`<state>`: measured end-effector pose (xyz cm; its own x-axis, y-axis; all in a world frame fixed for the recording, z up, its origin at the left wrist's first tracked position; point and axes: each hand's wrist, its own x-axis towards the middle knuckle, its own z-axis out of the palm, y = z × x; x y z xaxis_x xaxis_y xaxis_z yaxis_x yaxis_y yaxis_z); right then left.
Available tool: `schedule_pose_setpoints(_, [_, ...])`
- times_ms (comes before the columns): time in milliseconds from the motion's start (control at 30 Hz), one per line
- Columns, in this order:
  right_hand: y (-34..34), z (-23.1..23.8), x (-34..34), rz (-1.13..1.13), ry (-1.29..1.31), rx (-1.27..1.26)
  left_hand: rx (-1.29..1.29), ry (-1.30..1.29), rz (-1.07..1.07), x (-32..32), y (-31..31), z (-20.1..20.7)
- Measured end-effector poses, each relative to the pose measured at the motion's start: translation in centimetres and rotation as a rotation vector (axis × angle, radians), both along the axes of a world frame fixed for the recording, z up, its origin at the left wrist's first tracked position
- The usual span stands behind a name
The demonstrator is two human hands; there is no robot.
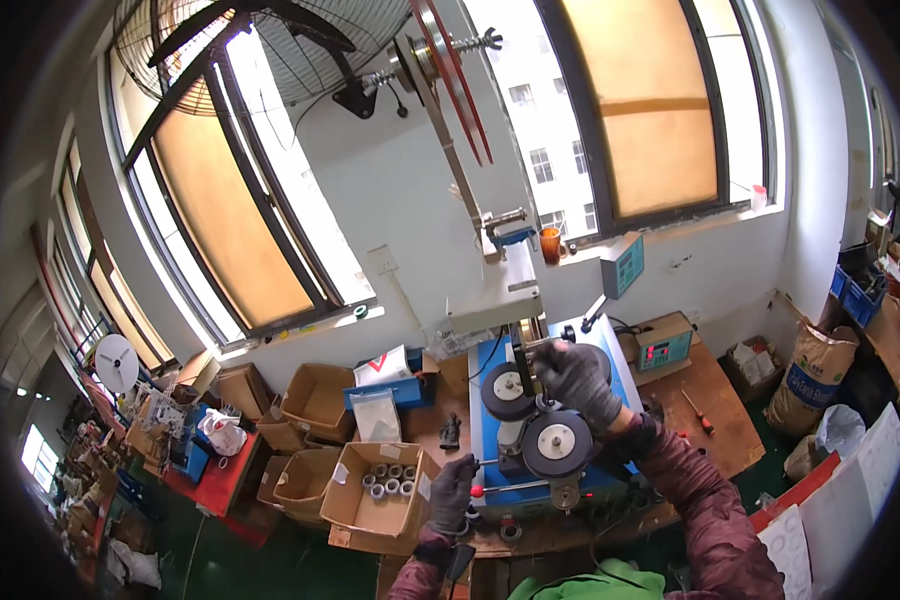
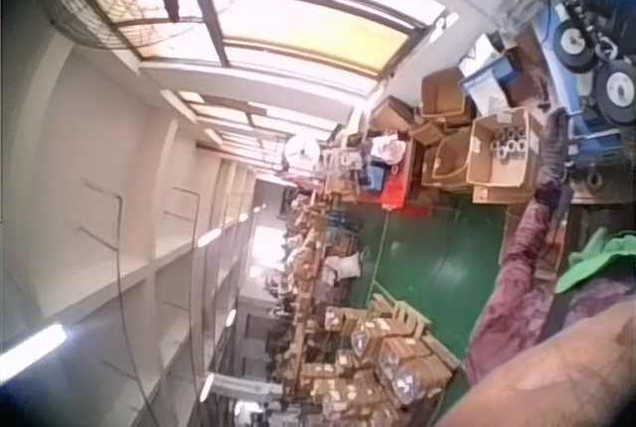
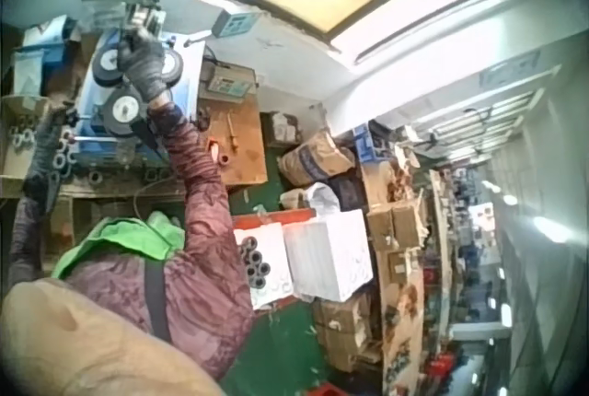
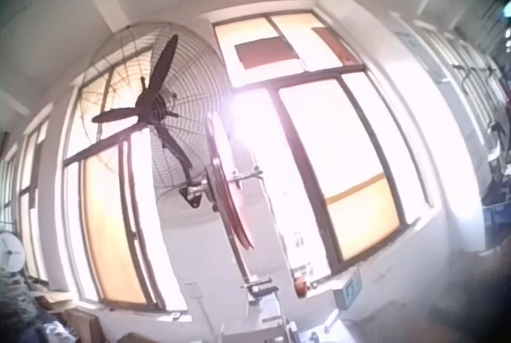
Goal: The person picks up a metal ring from a box, applies tape to it using a dispenser, and places it onto a machine. They then operate the machine to process the ring before removing it and setting it into a different box.
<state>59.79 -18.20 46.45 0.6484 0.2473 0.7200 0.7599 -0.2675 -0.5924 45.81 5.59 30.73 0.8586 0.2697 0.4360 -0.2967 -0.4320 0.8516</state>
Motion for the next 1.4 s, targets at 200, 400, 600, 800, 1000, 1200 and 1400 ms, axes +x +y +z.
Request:
schedule_pose_setpoints(200, [-1.8,-12.2,-6.2,0.003,0.254,-0.066,-0.265,0.238,-0.41,1.4,-7.6,2.0])
schedule_pose_setpoints(400, [-2.9,-17.0,-9.8,-0.028,0.334,-0.137,-0.247,0.425,-0.547,2.2,-10.6,0.8])
schedule_pose_setpoints(600, [-4.5,-16.4,-8.9,0.026,0.43,-0.046,-0.228,0.387,-0.506,4.5,-10.7,1.9])
schedule_pose_setpoints(800, [-6.5,-17.6,-8.0,0.054,0.596,0.04,-0.032,0.067,-0.048,11.1,-9.6,-0.6])
schedule_pose_setpoints(1000, [-7.9,-19.8,-7.1,0.01,0.551,-0.031,0.042,0.253,-0.041,12.6,-11.1,0.4])
schedule_pose_setpoints(1200, [-8.6,-18.9,-5.9,0.046,0.629,-0.058,-0.073,0.278,-0.041,13.9,-10.6,0.1])
schedule_pose_setpoints(1400, [-9.8,-16.9,-1.8,0.063,0.537,-0.059,-0.132,0.279,-0.018,14.5,-10.6,0.1])
